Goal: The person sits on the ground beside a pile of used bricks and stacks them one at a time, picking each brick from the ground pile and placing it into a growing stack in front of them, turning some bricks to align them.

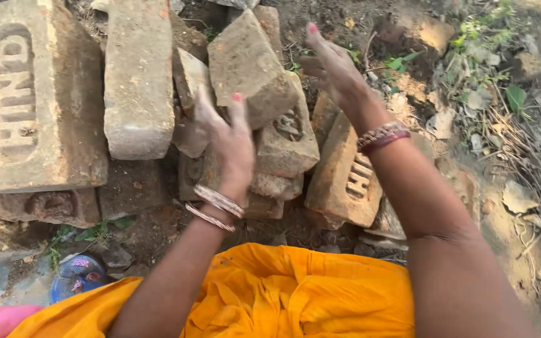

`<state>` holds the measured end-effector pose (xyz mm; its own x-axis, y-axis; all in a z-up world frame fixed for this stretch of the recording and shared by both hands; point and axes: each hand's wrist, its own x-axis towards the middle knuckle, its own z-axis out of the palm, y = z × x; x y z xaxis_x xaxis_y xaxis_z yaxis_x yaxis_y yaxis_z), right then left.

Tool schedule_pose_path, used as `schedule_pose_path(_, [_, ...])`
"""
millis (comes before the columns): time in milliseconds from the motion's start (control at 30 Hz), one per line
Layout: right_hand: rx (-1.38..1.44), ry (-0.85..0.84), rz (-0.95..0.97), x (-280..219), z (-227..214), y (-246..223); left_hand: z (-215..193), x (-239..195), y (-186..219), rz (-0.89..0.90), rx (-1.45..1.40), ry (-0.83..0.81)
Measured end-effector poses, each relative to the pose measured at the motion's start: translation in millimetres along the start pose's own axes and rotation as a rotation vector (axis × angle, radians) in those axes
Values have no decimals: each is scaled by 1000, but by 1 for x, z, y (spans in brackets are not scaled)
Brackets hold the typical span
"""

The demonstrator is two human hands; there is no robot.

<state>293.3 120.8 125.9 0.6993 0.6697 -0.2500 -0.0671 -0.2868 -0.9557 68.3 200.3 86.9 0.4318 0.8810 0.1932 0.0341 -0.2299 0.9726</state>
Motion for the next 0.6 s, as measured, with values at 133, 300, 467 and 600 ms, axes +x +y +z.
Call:
schedule_pose_path(133, [-31, -33, 51, 24, 56, -23, 9, -21, -9, -82, -22, 12])
schedule_pose_path(300, [-184, -47, 14, 64, 77, -20, 15, -23, -10, -413, -401, -7])
schedule_pose_path(467, [-40, -67, 13, 81, 66, 5, 5, -14, 12, -555, -421, -46])
schedule_pose_path(600, [144, -195, -74, 106, 54, 33, 2, -3, 2, -655, -471, -121])
